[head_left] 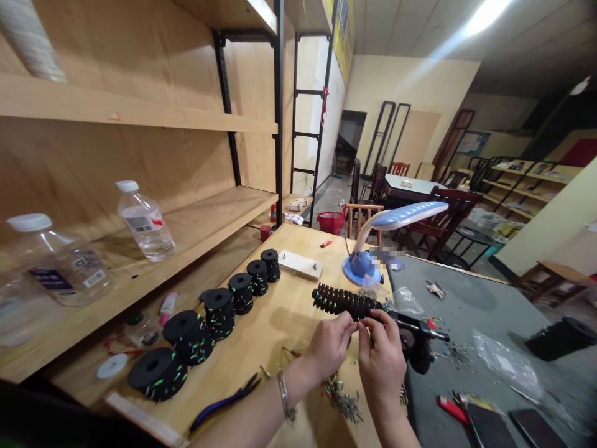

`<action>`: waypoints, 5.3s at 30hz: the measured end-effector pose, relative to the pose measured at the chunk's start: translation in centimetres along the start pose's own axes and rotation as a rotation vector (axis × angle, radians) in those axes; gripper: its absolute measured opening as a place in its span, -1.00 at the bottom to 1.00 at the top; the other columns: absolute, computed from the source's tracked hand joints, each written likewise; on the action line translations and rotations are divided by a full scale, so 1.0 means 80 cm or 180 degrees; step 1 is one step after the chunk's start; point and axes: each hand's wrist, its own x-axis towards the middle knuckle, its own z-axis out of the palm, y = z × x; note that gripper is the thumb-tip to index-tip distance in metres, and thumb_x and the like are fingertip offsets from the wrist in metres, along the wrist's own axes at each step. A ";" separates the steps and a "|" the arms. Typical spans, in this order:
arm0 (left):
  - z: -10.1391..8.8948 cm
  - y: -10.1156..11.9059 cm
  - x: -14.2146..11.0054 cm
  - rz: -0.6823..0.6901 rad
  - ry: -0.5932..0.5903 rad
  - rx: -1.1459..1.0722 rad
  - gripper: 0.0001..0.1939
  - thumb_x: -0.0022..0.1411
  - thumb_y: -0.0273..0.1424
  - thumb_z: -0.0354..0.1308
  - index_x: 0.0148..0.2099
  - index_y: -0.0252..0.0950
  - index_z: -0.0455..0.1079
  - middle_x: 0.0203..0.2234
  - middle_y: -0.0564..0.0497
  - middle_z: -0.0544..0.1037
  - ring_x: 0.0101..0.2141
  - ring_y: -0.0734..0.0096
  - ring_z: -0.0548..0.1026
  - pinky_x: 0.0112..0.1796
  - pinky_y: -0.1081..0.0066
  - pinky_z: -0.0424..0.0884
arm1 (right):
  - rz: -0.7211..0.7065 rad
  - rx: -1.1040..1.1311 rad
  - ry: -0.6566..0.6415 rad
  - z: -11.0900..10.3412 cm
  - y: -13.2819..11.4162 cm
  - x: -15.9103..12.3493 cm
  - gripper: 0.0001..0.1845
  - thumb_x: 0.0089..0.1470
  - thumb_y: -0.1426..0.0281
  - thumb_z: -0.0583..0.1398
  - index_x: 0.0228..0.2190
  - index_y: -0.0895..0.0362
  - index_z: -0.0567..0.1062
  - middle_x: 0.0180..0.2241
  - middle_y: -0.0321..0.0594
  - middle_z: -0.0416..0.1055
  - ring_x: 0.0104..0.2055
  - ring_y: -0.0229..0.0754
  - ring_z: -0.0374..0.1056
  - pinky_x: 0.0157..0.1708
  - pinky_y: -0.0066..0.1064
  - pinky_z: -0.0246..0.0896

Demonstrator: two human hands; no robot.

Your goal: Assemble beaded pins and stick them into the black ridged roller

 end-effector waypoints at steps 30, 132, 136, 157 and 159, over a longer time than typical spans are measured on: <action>0.026 0.009 -0.002 -0.0166 0.0277 -0.0504 -0.72 0.32 -0.41 -0.06 -0.48 -0.24 0.16 -0.66 0.14 0.25 -0.62 0.51 0.22 -0.54 0.49 0.09 | 0.0039 0.0865 -0.0068 -0.003 0.027 0.010 -0.83 0.20 0.36 0.09 -0.26 0.11 0.47 -0.22 -0.07 0.44 -0.16 -0.04 0.41 -0.18 -0.24 0.35; 0.014 0.020 -0.022 -0.1634 0.0444 -0.2910 -0.57 0.09 -0.02 0.19 -0.44 -0.28 0.22 -0.76 0.23 0.25 -0.74 0.67 0.05 -0.69 0.58 -0.08 | 0.2046 0.2121 -0.0804 -0.015 -0.007 -0.007 -0.51 -0.11 -0.02 0.25 -0.40 0.17 0.61 -0.53 -0.17 0.53 -0.60 -0.19 0.31 -0.62 -0.42 0.21; 0.009 0.027 -0.023 -0.1401 0.0563 -0.2632 -0.56 0.14 -0.02 0.17 -0.49 -0.27 0.19 -0.76 0.23 0.20 -0.72 0.65 0.05 -0.67 0.56 -0.04 | 0.2746 0.2899 -0.1022 -0.008 -0.024 0.010 -0.51 -0.26 0.03 0.36 -0.39 0.19 0.61 -0.75 -0.38 0.33 -0.78 -0.35 0.04 -0.79 -0.51 -0.10; -0.014 0.029 -0.092 -0.0836 -0.0068 -0.2084 -0.59 0.32 -0.14 0.02 -0.41 -0.36 0.38 -0.62 0.05 0.39 -0.61 0.56 0.25 -0.55 0.53 0.14 | 0.3021 0.4095 -0.0938 -0.004 -0.047 -0.062 -0.59 -0.21 0.11 0.42 -0.42 0.15 0.50 -0.77 -0.50 0.23 -0.76 -0.41 0.06 -0.76 -0.58 0.03; -0.022 0.030 -0.097 -0.0777 -0.0194 -0.1846 -0.58 0.34 -0.16 0.00 -0.43 -0.36 0.39 -0.62 0.03 0.42 -0.61 0.54 0.27 -0.55 0.52 0.16 | 0.3007 0.4234 -0.0970 -0.002 -0.047 -0.072 -0.60 -0.18 0.13 0.42 -0.42 0.15 0.49 -0.72 -0.46 0.30 -0.77 -0.45 0.07 -0.76 -0.62 -0.01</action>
